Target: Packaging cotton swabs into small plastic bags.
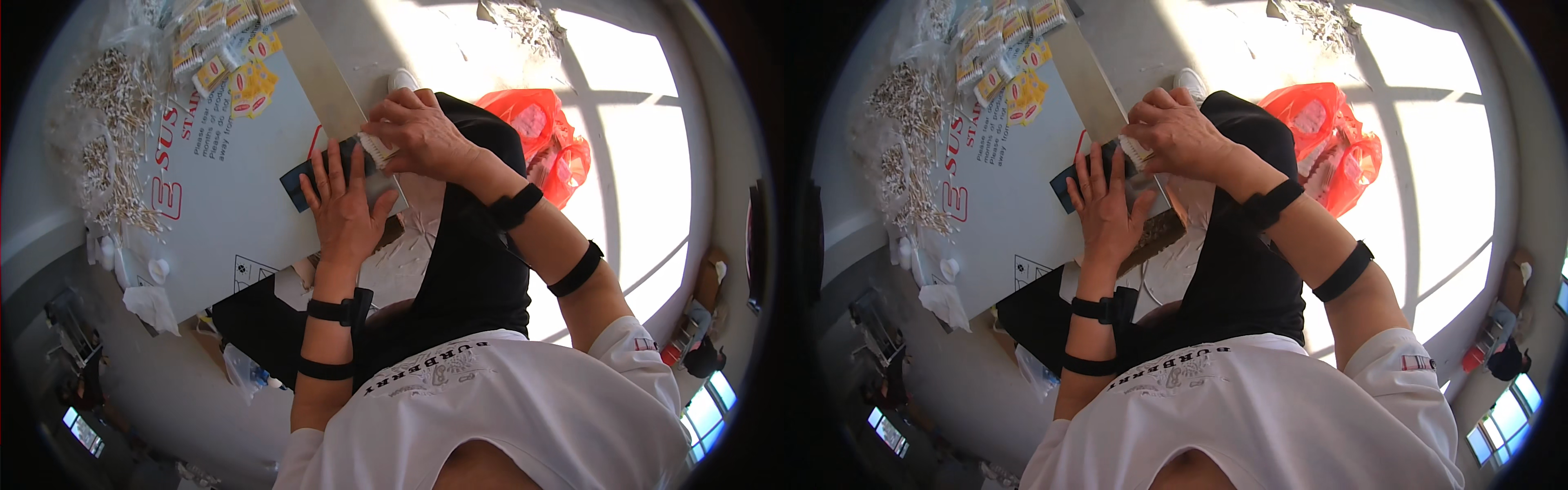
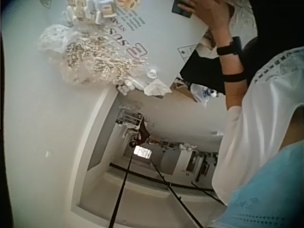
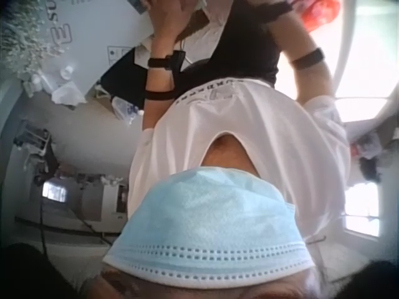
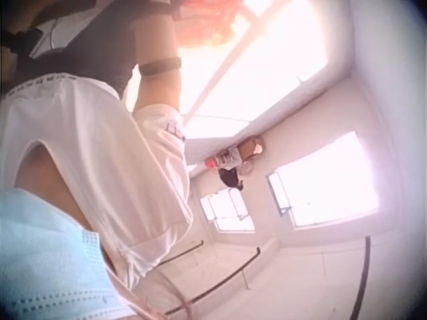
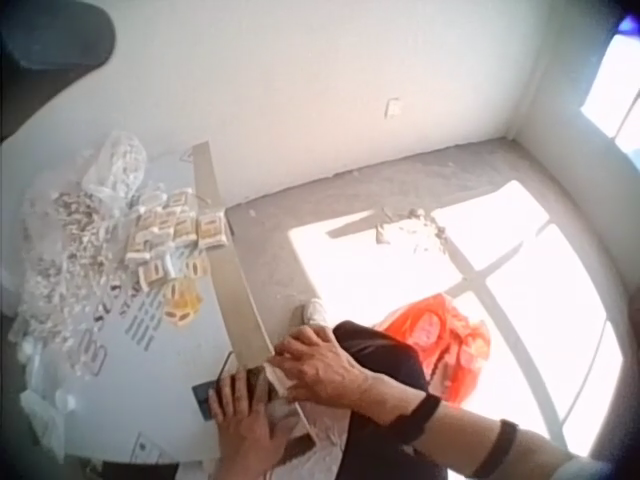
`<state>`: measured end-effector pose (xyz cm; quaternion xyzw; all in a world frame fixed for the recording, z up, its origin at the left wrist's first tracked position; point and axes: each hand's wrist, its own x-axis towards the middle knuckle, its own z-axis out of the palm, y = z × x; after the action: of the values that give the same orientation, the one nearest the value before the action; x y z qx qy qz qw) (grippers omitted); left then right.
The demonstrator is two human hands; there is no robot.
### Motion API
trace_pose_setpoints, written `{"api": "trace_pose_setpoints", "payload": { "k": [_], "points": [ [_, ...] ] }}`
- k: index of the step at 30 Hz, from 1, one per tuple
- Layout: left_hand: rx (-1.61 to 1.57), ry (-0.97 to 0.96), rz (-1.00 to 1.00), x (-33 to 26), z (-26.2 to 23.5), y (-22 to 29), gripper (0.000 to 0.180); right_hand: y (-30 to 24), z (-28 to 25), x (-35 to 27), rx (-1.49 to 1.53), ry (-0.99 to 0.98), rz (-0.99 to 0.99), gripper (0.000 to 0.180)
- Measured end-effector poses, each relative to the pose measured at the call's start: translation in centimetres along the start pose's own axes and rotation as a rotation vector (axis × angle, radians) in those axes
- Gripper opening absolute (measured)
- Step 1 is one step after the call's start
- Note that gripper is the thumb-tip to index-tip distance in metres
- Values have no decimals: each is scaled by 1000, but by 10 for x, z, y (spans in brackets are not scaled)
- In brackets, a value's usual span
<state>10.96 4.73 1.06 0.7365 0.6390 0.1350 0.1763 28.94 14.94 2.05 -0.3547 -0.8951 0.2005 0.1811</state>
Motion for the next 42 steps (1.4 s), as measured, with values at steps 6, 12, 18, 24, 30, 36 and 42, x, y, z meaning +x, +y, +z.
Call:
{"api": "trace_pose_setpoints", "payload": {
  "k": [6, 12, 18, 24, 30, 36, 42],
  "points": [
    [89, -34, 29, 4, -3, 6, 73, 1, 3, 4, -15, 44, -55, 61],
    [34, -20, 0, 5, -4, -3, 82, 0, 5, -2, 23, 19, -16, 64],
    [20, -18, -4, 12, 5, 8, 89, 0, 7, -1, -25, 68, -28, 60],
    [74, -59, 34, 7, 6, 7, 92, -10, 6, 1, -55, 18, 11, 67],
    [8, 18, 12, 3, 3, 2, 91, -8, 7, -9, 139, 512, 323, 51],
    [-75, 74, 85, 9, 6, 15, 92, -5, 25, -14, 1027, 680, 835, 48],
    [2, 22, 91, 14, 10, 18, 85, -16, 41, -1, 498, 595, 720, 32]
  ]
}}
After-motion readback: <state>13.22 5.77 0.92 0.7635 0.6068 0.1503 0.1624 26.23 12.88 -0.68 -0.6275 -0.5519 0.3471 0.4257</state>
